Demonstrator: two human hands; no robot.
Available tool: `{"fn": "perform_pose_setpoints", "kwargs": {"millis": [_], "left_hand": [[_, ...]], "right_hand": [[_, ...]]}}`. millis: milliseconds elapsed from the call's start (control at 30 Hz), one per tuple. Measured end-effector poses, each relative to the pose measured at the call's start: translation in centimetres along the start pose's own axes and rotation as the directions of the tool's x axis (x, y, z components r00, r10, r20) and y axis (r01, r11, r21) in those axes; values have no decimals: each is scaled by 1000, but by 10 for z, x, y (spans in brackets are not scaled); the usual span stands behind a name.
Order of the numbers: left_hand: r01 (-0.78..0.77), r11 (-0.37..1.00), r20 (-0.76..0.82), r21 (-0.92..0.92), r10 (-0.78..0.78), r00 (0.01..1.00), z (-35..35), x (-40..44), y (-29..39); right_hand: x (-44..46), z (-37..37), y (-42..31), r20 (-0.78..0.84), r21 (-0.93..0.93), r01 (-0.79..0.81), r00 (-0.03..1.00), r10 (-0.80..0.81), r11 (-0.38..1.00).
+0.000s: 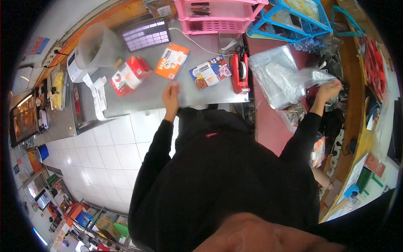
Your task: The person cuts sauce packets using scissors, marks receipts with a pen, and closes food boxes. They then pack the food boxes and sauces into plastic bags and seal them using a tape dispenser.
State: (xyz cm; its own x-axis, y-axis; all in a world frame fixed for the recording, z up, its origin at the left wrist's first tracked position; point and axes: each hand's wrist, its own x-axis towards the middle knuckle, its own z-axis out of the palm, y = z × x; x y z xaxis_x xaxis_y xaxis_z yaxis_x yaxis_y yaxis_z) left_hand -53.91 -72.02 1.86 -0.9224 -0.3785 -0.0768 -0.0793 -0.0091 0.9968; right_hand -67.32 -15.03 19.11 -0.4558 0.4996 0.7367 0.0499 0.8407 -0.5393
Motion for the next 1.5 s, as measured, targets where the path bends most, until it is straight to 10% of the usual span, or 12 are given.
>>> {"fn": "perform_pose_setpoints", "kwargs": {"millis": [233,267,533,633,667,800,933,1100,1200,1300,1433,1500], "left_hand": [[360,909,831,-211,-27,556,169,-7,50],[589,755,907,-290,20,421,193,-13,51],[838,-506,727,-201,496,474,208,-18,122],[846,-126,838,-518,123,532,205,-40,152],[926,96,807,-366,528,265,210,-34,144],[828,-234,705,-509,438,557,190,-19,114],[654,497,727,-570,-66,684,122,3,101],[574,724,349,-382,-462,815,39,-17,69],[458,810,112,-367,-450,886,32,-48,95],[581,749,269,-318,-516,813,3,-85,43],[700,74,440,-710,-730,523,-31,-124,60],[576,818,-26,-1,-576,817,-77,-141,41]], "right_hand": [[-31,-67,-146,875,483,-871,484,6,-87],[-45,-71,-200,754,449,-884,454,474,133],[-82,-101,-220,700,453,-504,712,58,735],[-82,-108,-214,675,429,-392,738,0,814],[-81,-109,-209,669,414,-366,743,-6,833],[-73,-94,-123,759,290,-520,636,137,804],[-47,-32,-116,912,302,-937,338,234,177],[-97,4,-179,534,311,-15,830,-162,950],[-170,1,-221,928,343,-588,334,-166,733],[-232,-6,-282,837,488,-330,-85,-540,808],[-299,-3,-298,696,405,-486,-385,-606,774],[-312,3,-289,728,498,-472,-228,-647,727]]}}
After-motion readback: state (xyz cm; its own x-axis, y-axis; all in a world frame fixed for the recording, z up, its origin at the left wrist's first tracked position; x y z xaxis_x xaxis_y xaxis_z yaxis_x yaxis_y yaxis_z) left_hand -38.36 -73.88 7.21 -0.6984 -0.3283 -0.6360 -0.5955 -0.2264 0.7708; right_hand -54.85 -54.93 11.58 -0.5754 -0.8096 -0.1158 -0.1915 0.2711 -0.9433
